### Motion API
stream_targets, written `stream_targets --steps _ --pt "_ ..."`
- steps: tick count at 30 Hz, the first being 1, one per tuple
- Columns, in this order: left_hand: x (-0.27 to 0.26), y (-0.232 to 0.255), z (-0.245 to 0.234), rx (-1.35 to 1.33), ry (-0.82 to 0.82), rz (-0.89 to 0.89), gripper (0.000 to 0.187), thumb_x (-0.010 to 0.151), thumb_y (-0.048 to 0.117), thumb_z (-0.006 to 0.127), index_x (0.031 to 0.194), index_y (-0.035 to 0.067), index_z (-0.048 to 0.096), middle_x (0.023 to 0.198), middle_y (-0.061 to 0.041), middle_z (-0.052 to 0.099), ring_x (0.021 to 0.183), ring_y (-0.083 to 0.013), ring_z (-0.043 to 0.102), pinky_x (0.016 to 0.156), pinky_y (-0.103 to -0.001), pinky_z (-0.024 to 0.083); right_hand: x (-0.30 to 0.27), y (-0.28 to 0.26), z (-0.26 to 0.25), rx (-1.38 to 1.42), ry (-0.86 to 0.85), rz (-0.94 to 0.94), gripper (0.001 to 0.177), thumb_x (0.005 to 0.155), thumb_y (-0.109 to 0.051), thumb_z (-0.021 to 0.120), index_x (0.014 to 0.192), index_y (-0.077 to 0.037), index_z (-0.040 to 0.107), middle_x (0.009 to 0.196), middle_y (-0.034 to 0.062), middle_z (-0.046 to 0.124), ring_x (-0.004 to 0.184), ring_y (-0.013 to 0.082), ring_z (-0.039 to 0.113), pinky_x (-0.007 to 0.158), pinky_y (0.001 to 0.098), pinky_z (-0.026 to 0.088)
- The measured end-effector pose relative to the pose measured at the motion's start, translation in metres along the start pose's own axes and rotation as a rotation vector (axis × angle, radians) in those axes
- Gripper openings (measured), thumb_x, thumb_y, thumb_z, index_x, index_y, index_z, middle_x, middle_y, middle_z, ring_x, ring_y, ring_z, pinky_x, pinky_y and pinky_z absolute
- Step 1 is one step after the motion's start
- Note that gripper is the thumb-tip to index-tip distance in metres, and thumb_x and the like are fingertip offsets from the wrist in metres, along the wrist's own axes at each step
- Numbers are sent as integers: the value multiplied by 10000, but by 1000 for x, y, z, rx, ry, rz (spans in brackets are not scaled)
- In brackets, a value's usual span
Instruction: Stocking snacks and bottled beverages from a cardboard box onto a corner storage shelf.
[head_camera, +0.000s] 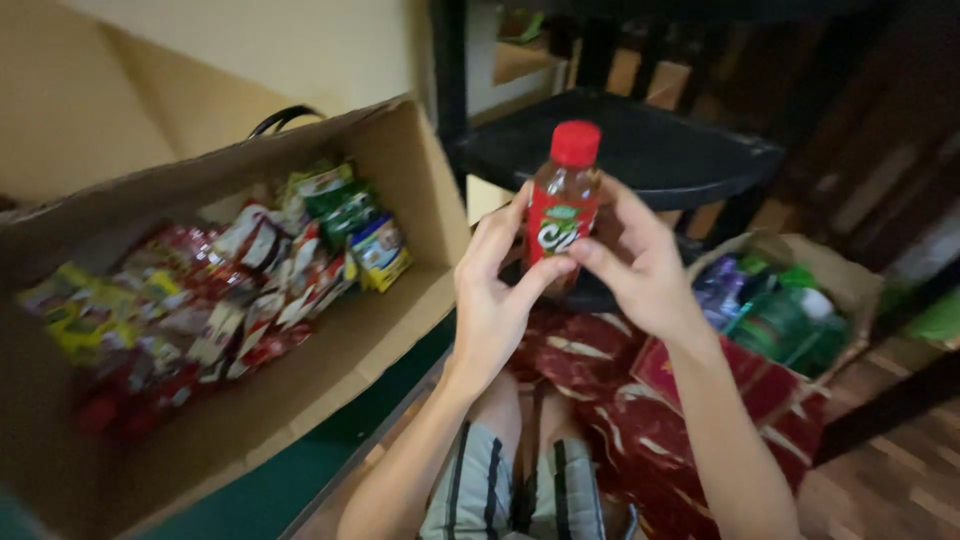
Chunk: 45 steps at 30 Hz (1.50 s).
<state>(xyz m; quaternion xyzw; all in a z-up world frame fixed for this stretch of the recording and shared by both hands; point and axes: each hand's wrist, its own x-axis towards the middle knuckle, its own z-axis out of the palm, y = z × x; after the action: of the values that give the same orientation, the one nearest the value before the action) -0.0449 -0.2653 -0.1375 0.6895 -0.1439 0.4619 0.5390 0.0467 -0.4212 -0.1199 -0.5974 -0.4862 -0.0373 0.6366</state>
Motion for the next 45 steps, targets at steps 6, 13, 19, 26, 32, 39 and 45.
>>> stream_targets --steps 6,13,19,26,32,39,45 --pt "44 1 41 -259 -108 87 686 927 83 796 1540 -8 501 1329 -84 613 1257 -175 621 1138 -305 490 15 -24 -39 0 145 -90 615 1010 -87 716 1551 63 465 1412 87 633 1276 163 621 1129 325 503" --pt "86 -4 78 -489 -177 109 621 1002 83 725 1567 0 481 1366 -67 582 1273 -155 589 1152 -303 466 37 -42 -60 33 238 -164 595 1026 -93 713 1552 52 475 1351 71 675 1205 144 635 1104 315 506" --pt "127 -18 99 -416 -133 168 630 961 118 796 1534 16 555 1169 -60 616 1051 -123 617 989 -277 521 67 -33 -81 -41 320 -222 473 1073 -98 643 1505 53 525 1374 73 672 1234 126 634 1123 295 489" --pt "177 -22 103 -346 -175 234 624 962 161 791 1517 24 542 1211 -37 631 1019 -98 636 901 -260 549 104 -49 -108 -155 177 -187 383 1104 -137 605 1449 28 576 1272 73 691 1126 116 646 1017 297 542" --pt "225 -40 114 -488 -325 86 609 959 197 771 1477 -30 544 1092 -96 770 944 -100 698 865 -274 592 140 -50 -133 -32 135 -14 370 1087 -225 572 1353 28 622 1196 69 701 1076 149 686 951 336 592" --pt "281 -80 139 -466 -367 -71 520 919 248 783 1338 -36 668 993 -107 770 837 -151 735 701 -303 618 186 -30 -168 38 177 217 365 1058 -252 587 1283 29 650 1180 70 728 1067 159 716 949 322 571" --pt "323 -83 149 -361 -391 -142 473 881 323 774 1224 2 720 1017 -93 782 851 -168 784 676 -340 675 223 -20 -195 65 149 196 339 1057 -243 581 1242 31 658 1153 104 727 1015 204 728 897 377 613"
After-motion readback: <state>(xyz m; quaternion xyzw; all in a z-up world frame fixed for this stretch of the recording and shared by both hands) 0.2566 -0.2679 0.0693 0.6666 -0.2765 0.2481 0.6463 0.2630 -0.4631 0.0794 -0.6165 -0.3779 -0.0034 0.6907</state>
